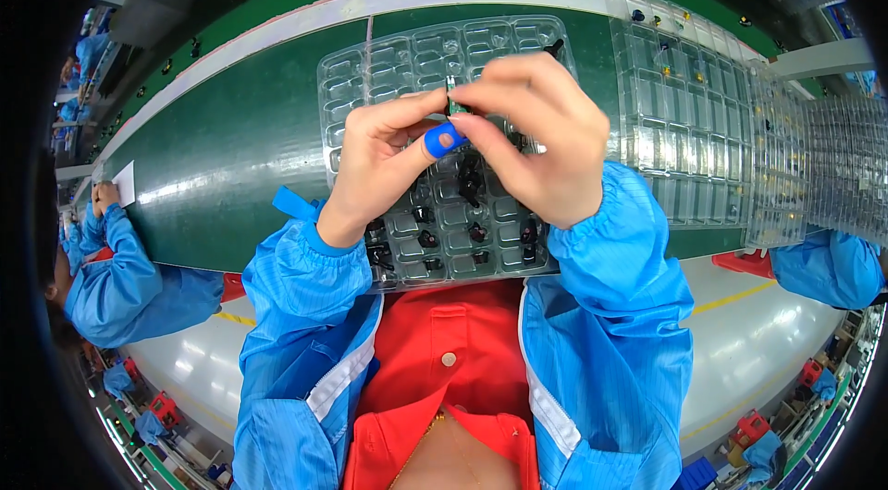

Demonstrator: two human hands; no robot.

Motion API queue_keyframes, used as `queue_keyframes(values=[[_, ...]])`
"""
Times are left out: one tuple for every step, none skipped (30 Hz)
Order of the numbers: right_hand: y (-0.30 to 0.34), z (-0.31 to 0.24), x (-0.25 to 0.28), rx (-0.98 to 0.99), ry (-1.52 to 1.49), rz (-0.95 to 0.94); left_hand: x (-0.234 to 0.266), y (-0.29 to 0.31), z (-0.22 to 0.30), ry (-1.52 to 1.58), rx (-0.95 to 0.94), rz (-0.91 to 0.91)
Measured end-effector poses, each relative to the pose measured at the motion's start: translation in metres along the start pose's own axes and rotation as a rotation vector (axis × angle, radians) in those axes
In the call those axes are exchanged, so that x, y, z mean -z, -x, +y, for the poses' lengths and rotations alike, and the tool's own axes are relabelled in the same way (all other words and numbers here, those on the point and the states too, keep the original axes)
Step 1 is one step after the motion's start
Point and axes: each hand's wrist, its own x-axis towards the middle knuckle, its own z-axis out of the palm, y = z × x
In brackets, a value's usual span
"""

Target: The person places small blue and black electronic components into a grid tray by hand.

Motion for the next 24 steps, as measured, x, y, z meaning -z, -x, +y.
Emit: queue_keyframes(values=[[-0.002,-0.003,-0.002,-0.275,-0.26,0.042,0.0,-0.002,-0.001,-0.046,-0.062,-0.014],[-0.003,-0.005,-0.004,-0.549,-0.521,0.084,0.0,-0.003,-0.002,-0.093,-0.124,-0.029],[-0.002,-0.003,-0.002,-0.679,-0.738,0.011,0.0,-0.002,-0.001,-0.093,-0.123,-0.029],[-0.001,0.0,-0.002,-0.68,-0.738,0.011,-0.001,-0.001,0.0,-0.156,-0.144,-0.026],[0.0,0.003,-0.002,-0.681,-0.812,-0.04,-0.002,-0.001,0.001,-0.22,-0.164,-0.024],[0.002,0.006,-0.002,-0.682,-0.885,-0.092,-0.003,-0.001,0.002,-0.22,-0.164,-0.024],[0.006,0.01,-0.005,-0.663,-0.936,-0.074,-0.003,-0.001,0.004,-0.233,-0.149,-0.05],[0.007,0.012,-0.005,-0.664,-0.936,-0.073,-0.004,-0.002,0.005,-0.246,-0.134,-0.076],[0.007,0.013,-0.005,-0.694,-1.027,-0.067,-0.005,-0.001,0.007,-0.245,-0.134,-0.078],[0.007,0.014,-0.006,-0.723,-1.119,-0.061,-0.005,-0.001,0.008,-0.227,-0.105,-0.083],[0.007,0.013,-0.006,-0.724,-1.118,-0.059,-0.006,-0.001,0.009,-0.208,-0.077,-0.088],[0.007,0.011,-0.007,-0.787,-1.187,-0.044,-0.007,-0.001,0.007,-0.207,-0.077,-0.09],[0.006,0.01,-0.007,-0.849,-1.259,-0.031,-0.007,0.0,0.006,-0.165,-0.079,-0.077],[0.006,0.01,-0.006,-0.848,-1.26,-0.032,-0.007,0.0,0.004,-0.123,-0.081,-0.064],[0.005,0.012,-0.004,-0.905,-1.315,-0.068,-0.007,0.0,0.004,-0.123,-0.081,-0.062],[0.005,0.012,-0.003,-0.962,-1.368,-0.103,-0.007,-0.001,0.003,-0.102,-0.076,-0.081],[0.005,0.012,-0.004,-0.962,-1.367,-0.104,-0.007,-0.001,0.003,-0.081,-0.071,-0.1],[0.005,0.011,-0.006,-0.916,-1.306,-0.074,-0.006,-0.002,0.004,-0.081,-0.071,-0.1],[0.005,0.01,-0.008,-0.87,-1.244,-0.045,-0.006,-0.002,0.006,-0.085,-0.062,-0.128],[0.005,0.009,-0.008,-0.871,-1.244,-0.045,-0.005,-0.002,0.007,-0.089,-0.052,-0.155],[0.005,0.009,-0.007,-0.86,-1.212,-0.038,-0.005,-0.002,0.007,-0.089,-0.052,-0.155],[0.004,0.008,-0.007,-0.849,-1.18,-0.032,-0.004,-0.003,0.008,-0.072,-0.032,-0.16],[0.004,0.007,-0.007,-0.848,-1.181,-0.032,-0.004,-0.003,0.008,-0.056,-0.012,-0.166],[0.003,0.005,-0.007,-0.841,-1.147,-0.012,-0.004,-0.002,0.009,-0.056,-0.012,-0.165]])
